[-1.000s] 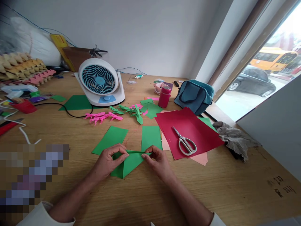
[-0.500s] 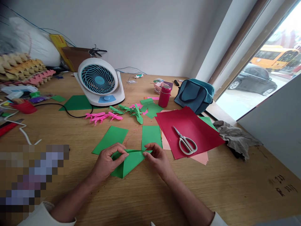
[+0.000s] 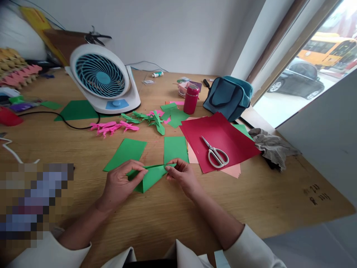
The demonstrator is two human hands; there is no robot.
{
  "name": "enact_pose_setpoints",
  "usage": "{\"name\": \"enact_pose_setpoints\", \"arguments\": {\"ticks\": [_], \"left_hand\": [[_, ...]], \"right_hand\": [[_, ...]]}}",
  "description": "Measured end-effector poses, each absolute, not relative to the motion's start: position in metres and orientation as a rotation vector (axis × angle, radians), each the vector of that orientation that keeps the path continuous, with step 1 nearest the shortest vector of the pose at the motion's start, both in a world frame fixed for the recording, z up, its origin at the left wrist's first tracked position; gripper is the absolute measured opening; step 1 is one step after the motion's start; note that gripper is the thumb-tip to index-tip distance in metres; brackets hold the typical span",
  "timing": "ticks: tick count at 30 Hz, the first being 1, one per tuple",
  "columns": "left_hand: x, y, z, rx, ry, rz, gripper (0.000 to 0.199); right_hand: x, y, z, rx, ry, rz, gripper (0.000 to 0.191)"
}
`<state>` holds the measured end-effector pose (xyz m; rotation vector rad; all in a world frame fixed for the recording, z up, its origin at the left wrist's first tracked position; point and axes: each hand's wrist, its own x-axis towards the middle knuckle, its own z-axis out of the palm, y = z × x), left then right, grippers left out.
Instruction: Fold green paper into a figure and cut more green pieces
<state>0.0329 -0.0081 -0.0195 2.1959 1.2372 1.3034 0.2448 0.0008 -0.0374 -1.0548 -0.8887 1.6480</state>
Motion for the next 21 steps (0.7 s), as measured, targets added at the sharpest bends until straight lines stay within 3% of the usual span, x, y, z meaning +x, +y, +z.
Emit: {"name": "enact_pose_setpoints", "arguments": {"ticks": [21], "left_hand": [[0.0348,-0.0098,-0.0150,2.337,1.222,1.407,0.016]], "right_hand": [[0.2452,-0.0013,-0.0324,-0.984,-0.769,1.693,0.035]]}}
